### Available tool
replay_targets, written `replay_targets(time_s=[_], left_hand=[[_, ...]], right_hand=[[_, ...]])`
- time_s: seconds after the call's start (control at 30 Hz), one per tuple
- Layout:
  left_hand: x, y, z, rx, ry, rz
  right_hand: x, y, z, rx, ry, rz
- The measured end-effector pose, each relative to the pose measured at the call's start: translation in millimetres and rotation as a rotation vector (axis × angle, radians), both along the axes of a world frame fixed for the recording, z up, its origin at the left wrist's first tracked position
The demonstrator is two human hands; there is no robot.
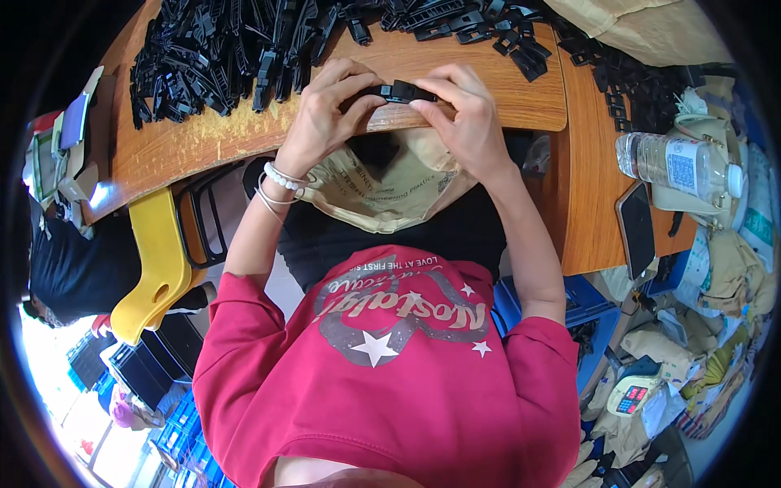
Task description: The recorder is assembling small black plastic components by snapping them together manually at a desk.
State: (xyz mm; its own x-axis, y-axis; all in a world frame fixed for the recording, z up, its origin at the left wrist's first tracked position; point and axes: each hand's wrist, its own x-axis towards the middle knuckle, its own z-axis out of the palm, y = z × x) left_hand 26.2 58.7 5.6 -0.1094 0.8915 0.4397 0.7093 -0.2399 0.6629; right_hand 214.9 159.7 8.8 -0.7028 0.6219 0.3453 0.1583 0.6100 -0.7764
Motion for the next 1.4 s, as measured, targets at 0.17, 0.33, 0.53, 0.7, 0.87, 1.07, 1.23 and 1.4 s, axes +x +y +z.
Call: replay_targets(time_s=[0.17, 0.33, 0.53, 0.7, 0.87, 1.07, 1.23, 1.4], left_hand=[[0, -5, 0, -0.077, -0.017, 0.016], [0, -3, 0, -0.041, 0.022, -0.032], [3, -1, 1, -0.071, -0.018, -0.024], [-24, 1, 25, 0.116, 0.202, 0.148], [-38, 27, 36, 0.030, 0.562, 0.474], [-24, 21, 31, 0.086, 0.314, 0.460], [13, -1, 6, -0.125, 0.003, 0.320], [9, -17, 7, -0.145, 0.253, 0.348]], right_hand=[[10, -2, 3, 0.024, 0.000, -0.063], [19, 4, 2, -0.039, -0.020, -0.026], [-1, 5, -3, 0.007, 0.009, 0.016], [2, 7, 5, -0.206, 0.049, 0.215], [-21, 42, 2, 0.480, -0.025, -0.284], [-28, 58, -4, 0.601, -0.184, -0.213], [-38, 51, -8, 0.565, -0.105, -0.176], [-34, 36, -6, 0.079, -0.005, -0.155]])
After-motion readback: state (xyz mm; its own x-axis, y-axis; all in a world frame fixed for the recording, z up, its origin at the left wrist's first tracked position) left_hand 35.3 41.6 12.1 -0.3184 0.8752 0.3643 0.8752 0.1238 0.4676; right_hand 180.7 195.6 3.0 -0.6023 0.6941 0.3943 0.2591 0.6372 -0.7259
